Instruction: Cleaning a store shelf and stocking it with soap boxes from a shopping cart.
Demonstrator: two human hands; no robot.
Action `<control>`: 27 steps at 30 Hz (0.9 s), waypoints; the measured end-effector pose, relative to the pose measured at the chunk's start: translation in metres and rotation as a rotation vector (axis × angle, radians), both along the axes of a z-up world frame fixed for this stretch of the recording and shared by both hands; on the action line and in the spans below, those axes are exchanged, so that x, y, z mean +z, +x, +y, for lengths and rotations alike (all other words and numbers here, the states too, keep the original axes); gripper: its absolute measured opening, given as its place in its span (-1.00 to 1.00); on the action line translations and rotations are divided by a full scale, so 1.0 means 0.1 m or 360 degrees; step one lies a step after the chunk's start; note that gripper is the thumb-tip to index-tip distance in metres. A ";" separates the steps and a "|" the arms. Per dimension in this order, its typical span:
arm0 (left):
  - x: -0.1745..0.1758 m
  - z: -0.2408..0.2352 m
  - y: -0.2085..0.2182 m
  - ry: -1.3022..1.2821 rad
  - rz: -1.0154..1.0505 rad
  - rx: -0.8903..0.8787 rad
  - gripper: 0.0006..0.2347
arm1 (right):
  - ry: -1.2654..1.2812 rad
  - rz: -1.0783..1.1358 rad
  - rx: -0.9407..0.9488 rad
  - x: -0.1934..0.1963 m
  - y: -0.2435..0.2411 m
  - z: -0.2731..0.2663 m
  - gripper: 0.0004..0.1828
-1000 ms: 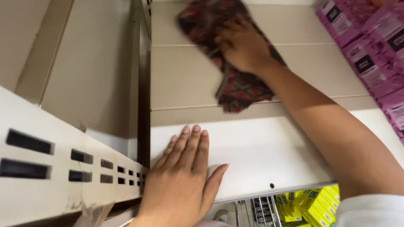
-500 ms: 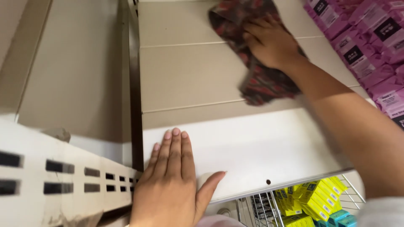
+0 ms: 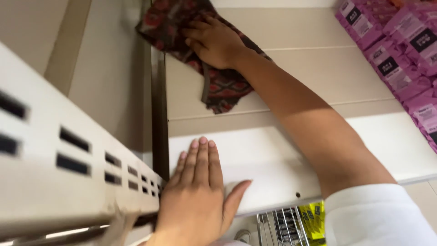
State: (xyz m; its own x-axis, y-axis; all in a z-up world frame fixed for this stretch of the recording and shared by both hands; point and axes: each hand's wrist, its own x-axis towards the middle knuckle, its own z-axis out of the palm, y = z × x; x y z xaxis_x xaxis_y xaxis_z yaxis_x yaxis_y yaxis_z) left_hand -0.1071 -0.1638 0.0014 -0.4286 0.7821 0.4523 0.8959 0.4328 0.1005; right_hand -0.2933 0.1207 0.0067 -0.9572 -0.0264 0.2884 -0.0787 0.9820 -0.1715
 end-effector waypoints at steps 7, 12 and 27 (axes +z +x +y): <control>-0.01 -0.08 0.15 0.0128 0.0135 0.0017 -0.43 | 0.0196 0.0072 0.0590 0.10 1.45 -0.16 -0.51; 0.02 -0.20 0.32 0.0281 0.0362 0.0034 -0.35 | 0.0346 -0.0040 0.0154 0.02 2.32 0.32 -0.48; -0.32 -0.56 0.38 0.0480 0.0721 -0.0145 -0.66 | 0.0147 0.0085 0.0500 0.26 2.95 -0.62 -0.52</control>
